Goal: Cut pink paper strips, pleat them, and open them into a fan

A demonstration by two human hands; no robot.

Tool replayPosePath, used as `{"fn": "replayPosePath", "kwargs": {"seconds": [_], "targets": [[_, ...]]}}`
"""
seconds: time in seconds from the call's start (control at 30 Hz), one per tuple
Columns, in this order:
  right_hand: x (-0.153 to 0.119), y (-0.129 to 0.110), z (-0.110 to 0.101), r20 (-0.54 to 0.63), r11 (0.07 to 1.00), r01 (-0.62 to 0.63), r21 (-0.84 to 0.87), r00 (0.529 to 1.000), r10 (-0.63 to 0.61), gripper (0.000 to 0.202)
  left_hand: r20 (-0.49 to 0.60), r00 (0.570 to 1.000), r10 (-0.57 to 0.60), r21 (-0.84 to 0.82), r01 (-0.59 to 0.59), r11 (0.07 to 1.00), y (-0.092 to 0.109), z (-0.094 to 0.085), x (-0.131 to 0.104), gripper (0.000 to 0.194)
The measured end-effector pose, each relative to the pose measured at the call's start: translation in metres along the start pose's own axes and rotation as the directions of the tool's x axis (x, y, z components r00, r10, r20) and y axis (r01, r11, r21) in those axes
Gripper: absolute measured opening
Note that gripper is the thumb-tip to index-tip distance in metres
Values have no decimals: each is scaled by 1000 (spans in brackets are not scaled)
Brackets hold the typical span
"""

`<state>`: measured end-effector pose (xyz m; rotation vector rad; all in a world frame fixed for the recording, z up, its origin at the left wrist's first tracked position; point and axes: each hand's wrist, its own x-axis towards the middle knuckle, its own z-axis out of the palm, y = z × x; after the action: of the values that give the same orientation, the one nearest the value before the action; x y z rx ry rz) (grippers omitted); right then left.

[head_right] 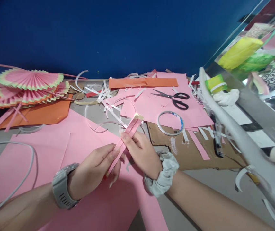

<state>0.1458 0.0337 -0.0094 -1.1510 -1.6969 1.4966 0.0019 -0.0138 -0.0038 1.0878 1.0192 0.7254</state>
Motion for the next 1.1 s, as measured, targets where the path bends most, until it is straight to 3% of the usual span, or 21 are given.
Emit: {"fn": "replayPosePath", "kwargs": {"seconds": [0.13,0.3,0.37,0.5,0.73,0.97,1.1], "targets": [[0,-2,-1,23,1000,-15,21,1000,15,36,21,1000,-3,-47,4,999,1,-1,0,35],[0,-7,-3,244,999,-1,36,970,-7,33,23,1000,1,-54,0,999,-5,-1,0,31],[0,-8,-3,279,999,20,27,960,-27,31,48,999,-8,-68,11,998,-6,-2,1,28],[0,-9,-3,245,998,45,46,968,-55,33,108,994,12,-91,-2,996,-4,-4,3,28],[2,0,-6,130,984,-51,168,991,29,35,139,990,-22,-133,41,990,0,-5,3,28],[-2,-4,-2,222,998,5,68,975,-21,33,127,991,46,-118,-31,992,-5,-3,3,26],[-4,-5,0,249,999,-15,42,969,4,37,136,990,20,-71,-11,997,-5,-4,3,30]]}}
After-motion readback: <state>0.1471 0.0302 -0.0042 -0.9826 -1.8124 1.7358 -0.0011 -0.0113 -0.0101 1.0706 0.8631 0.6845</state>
